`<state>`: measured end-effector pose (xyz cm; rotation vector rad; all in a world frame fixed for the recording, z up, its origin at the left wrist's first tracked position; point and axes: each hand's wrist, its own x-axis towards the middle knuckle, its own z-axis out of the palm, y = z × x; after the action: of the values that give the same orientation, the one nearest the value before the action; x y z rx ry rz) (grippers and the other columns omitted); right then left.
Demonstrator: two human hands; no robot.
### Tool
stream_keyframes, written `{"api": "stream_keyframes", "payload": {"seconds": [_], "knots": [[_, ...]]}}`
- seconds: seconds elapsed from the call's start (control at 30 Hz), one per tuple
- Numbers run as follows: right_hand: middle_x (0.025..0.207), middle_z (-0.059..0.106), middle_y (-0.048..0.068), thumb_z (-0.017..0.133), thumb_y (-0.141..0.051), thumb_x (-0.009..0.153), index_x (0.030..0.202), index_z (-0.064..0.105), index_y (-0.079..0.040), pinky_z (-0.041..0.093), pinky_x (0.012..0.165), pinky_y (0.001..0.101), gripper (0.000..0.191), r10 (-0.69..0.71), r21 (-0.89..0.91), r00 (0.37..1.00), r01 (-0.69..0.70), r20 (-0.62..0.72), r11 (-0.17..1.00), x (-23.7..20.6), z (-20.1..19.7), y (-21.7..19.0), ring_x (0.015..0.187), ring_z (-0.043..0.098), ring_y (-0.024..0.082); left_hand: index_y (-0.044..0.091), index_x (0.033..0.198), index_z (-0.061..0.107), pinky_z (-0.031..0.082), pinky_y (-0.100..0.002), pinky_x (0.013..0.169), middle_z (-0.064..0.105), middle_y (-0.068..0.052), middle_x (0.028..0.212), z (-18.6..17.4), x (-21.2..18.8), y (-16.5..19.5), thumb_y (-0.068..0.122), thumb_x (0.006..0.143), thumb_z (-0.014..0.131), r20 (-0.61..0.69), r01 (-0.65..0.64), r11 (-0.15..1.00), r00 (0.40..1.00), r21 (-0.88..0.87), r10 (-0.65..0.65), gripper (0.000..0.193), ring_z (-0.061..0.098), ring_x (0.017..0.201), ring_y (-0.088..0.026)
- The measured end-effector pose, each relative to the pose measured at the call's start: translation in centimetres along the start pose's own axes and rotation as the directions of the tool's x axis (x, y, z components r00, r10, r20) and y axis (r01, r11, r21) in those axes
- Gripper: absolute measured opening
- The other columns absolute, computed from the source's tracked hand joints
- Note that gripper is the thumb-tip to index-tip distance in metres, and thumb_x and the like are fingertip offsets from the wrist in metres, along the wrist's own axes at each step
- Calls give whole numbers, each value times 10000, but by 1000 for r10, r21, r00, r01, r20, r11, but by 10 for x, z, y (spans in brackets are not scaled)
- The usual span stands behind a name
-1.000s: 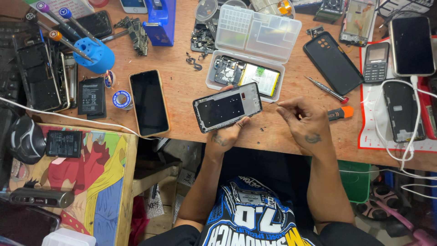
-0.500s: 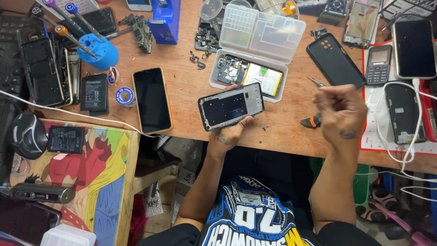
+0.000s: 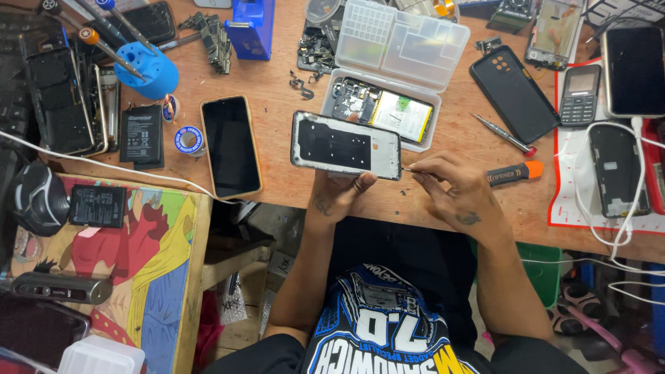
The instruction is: The person uses a metal spudger to carefully pry and separate the screen assembly from the smartphone frame along the edges. The person rotates the device to access different sides while working on the disassembly.
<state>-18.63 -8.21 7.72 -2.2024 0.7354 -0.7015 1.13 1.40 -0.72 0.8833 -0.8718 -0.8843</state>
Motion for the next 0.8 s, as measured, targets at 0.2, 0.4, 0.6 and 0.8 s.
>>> {"api": "stream_keyframes", "payload": {"seconds": [0.2,0.4,0.6,0.8], "knots": [[1025,710,123,715,15,908,1106,726,-24,604,708,292,202,-58,55,994,53,89,997,-4,17,-3,846,734,220,-63,1360,580,474,-300,1117,551,-109,1475,-2,17,-6,285,1012,736,36,-83,978,995,-191,91,515,563,1250,-153],[959,730,116,749,-10,893,1017,684,-1,571,627,280,141,-73,67,995,69,63,995,-9,23,-3,811,735,204,-24,1490,480,433,-328,1102,577,-154,1384,4,4,-8,198,1019,707,-98,58,964,992,-259,-86,568,538,1286,-199],[930,737,115,769,-10,886,1006,700,5,543,635,291,140,-52,23,996,50,66,998,-14,22,-3,773,721,199,-137,1255,590,527,-336,951,691,-204,1199,-8,6,-21,49,1087,658,-45,20,948,998,-318,-36,260,668,1048,-217],[984,742,88,759,9,893,1041,720,4,540,677,269,153,29,68,999,-26,-40,997,-15,14,-2,777,689,140,-32,1336,537,550,-422,1100,685,-156,1257,-5,19,-5,-42,865,560,48,44,968,998,-247,-33,472,695,1189,-249]]}}
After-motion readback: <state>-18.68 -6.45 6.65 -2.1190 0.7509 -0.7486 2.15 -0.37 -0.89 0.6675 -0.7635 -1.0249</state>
